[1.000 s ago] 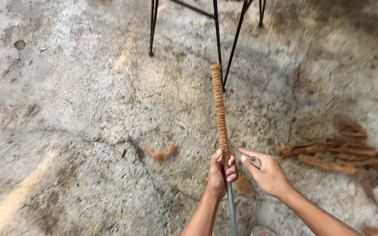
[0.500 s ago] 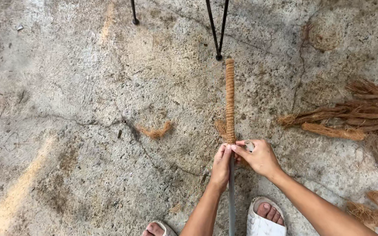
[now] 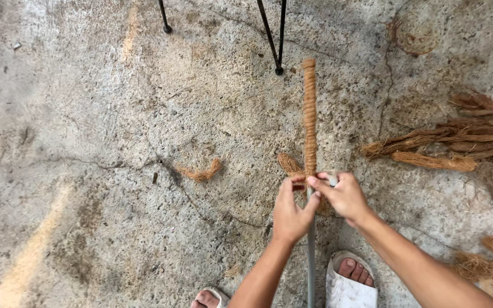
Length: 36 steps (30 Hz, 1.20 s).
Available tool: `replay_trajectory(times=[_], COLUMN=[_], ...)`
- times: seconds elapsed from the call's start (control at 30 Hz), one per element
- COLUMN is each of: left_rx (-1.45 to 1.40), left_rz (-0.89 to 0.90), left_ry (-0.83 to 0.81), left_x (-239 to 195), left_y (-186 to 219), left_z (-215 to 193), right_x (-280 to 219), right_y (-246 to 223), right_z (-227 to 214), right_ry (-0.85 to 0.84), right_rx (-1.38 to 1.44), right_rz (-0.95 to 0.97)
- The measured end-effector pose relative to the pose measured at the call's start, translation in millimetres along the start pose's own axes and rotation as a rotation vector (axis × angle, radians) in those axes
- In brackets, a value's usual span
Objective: The person wraps a thick, fibrous rope around a long metal pole using a small cylindrical tool to assist in tightening the coils. The person works on a single pole, methodically winding the rope from one end to the other while occasionally adjusting the rope and tool with both hands.
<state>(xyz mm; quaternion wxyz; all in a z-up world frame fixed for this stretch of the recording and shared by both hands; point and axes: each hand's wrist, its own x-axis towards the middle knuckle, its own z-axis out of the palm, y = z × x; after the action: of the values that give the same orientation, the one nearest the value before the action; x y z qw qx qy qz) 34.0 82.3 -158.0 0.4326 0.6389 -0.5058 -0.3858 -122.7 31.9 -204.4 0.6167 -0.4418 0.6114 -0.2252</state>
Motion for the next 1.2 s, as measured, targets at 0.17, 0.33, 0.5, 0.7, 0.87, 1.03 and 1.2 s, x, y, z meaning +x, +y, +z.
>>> replay_trajectory(times=[0.17, 0.33, 0.5, 0.7, 0.87, 1.03, 1.2], left_rx=[0.009, 0.058, -0.048, -0.075, -0.156, 0.046, -0.105], left_rz=[-0.087, -0.284, -0.179, -0.130, -0.194, -0.341, -0.346], left_ry=[-0.115, -0.223, -0.391, -0.513, -0.530, -0.647, -0.554], left_x=[38.6, 63.1, 70.7, 70.9, 75.5, 87.1, 93.6], left_y=[3.5, 23.5, 40.2, 51.6, 54.8, 67.8, 75.5], left_z=[-52.8, -93.2, -88.3, -71.3, -66.7, -61.3, -62.4], right_x=[7.0, 4.9, 4.0, -1.5, -9.8, -14.3, -9.6], right_y=[-1.3, -1.9, -13.7, -22.9, -22.7, -14.4, -8.7], right_z=[-12.0, -7.6, -5.9, -8.9, -15.9, -7.5, -3.7], right_ry=[-0.198, -0.406, -0.518, -0.612, -0.642, -0.620, -0.638], right_rx=[0.332, 0.495, 0.481, 0.411, 0.368, 0.252, 0.333], right_rz=[-0.073, -0.172, -0.196, -0.239, -0.238, -0.200, -0.205])
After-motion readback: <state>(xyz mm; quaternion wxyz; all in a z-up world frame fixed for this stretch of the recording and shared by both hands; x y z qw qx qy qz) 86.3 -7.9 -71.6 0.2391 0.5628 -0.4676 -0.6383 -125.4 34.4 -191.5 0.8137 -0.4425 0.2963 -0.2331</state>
